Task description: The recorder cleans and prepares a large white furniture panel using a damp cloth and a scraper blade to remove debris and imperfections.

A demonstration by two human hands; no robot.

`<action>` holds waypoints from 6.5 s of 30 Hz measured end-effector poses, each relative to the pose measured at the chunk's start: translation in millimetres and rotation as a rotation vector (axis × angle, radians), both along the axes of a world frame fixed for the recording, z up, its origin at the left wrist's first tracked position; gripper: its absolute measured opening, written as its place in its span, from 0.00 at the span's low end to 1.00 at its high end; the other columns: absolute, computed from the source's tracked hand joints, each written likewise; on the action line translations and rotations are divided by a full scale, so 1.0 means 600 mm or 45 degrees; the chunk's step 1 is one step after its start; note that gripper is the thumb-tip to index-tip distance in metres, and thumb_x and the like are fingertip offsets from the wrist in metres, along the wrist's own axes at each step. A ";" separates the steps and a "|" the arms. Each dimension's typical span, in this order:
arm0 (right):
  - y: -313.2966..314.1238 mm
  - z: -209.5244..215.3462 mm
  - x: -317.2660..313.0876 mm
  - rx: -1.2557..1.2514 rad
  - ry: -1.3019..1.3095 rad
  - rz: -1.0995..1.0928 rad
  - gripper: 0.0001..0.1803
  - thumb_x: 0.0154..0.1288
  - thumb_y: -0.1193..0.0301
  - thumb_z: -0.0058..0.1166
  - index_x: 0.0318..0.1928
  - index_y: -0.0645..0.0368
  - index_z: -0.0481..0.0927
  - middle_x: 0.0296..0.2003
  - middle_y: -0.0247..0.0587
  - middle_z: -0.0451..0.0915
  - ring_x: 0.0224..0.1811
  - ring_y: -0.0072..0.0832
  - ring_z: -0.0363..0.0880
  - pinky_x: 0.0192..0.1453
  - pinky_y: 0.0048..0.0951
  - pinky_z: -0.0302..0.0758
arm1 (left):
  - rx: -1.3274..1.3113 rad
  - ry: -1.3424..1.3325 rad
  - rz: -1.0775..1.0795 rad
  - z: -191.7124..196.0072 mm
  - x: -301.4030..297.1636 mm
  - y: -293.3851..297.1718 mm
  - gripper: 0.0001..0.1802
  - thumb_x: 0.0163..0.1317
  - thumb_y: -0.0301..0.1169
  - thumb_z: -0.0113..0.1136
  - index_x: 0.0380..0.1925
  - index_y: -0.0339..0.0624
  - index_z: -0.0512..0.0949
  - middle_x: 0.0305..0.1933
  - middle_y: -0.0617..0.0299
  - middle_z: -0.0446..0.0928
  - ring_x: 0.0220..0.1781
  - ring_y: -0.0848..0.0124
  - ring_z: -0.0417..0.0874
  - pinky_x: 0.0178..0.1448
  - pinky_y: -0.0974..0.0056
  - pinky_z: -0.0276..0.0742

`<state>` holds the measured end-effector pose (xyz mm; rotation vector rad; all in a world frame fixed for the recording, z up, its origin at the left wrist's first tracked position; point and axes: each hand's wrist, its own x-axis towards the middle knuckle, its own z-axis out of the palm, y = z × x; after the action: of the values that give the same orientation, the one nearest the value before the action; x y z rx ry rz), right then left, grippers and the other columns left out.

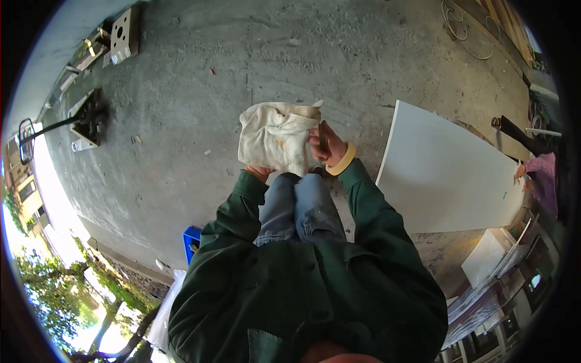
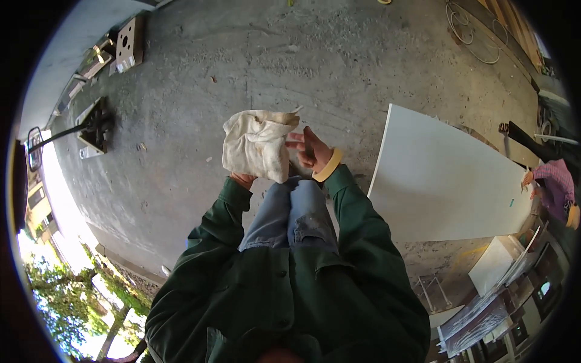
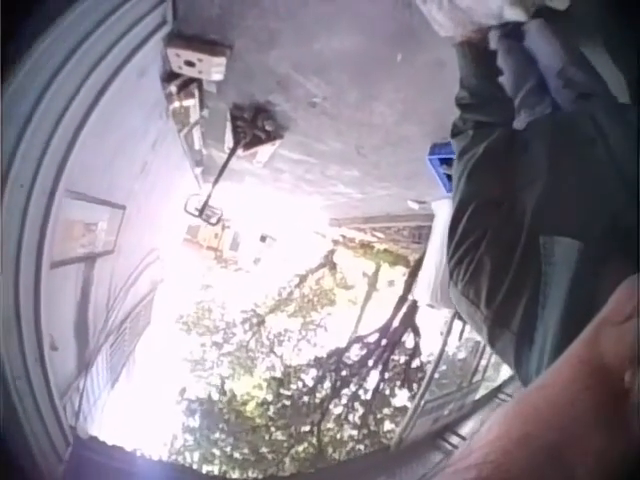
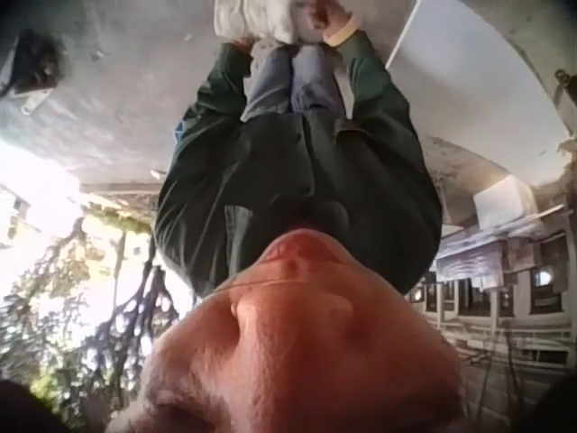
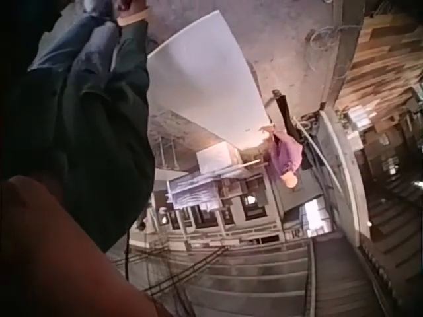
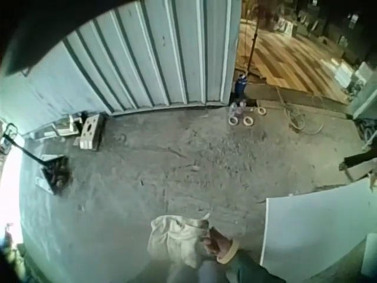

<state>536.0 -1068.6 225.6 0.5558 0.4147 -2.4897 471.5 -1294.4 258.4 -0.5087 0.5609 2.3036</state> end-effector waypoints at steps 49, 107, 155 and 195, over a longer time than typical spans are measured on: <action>0.732 -0.069 -1.020 0.440 -0.579 -0.866 0.15 0.69 0.68 0.49 0.54 0.58 0.76 0.35 0.32 0.81 0.15 0.09 0.53 0.18 0.17 0.50 | -0.749 0.169 -1.892 -0.231 -1.330 0.974 0.29 0.46 0.21 0.72 0.50 0.36 0.74 0.47 0.61 0.80 0.52 0.70 0.79 0.55 0.65 0.76; -0.265 0.423 -0.167 1.766 -1.594 -1.802 0.34 0.47 0.57 0.72 0.53 0.60 0.79 0.42 0.44 0.83 0.42 0.31 0.80 0.49 0.31 0.75 | 0.415 -0.021 -3.095 0.269 -0.219 0.498 0.28 0.67 0.43 0.50 0.63 0.40 0.63 0.58 0.53 0.72 0.58 0.59 0.74 0.63 0.52 0.71; -0.410 0.439 0.905 0.869 -1.136 -1.638 0.21 0.50 0.60 0.70 0.35 0.67 0.85 0.29 0.35 0.83 0.32 0.19 0.78 0.40 0.21 0.71 | -0.003 0.076 -2.717 0.166 0.736 0.299 0.37 0.65 0.55 0.51 0.66 0.44 0.59 0.64 0.58 0.68 0.64 0.63 0.70 0.65 0.57 0.70; 0.483 0.044 1.279 1.177 -0.668 -1.764 0.38 0.49 0.73 0.72 0.62 0.56 0.69 0.32 0.26 0.71 0.33 0.16 0.66 0.36 0.21 0.66 | -0.755 3.250 -1.378 -0.028 0.872 0.897 0.30 0.64 0.35 0.55 0.66 0.46 0.63 0.70 0.54 0.61 0.72 0.55 0.59 0.72 0.50 0.53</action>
<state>1303.7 -778.9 252.3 2.4740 1.2823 -2.9265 994.8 -756.1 241.5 2.2074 1.7274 0.3822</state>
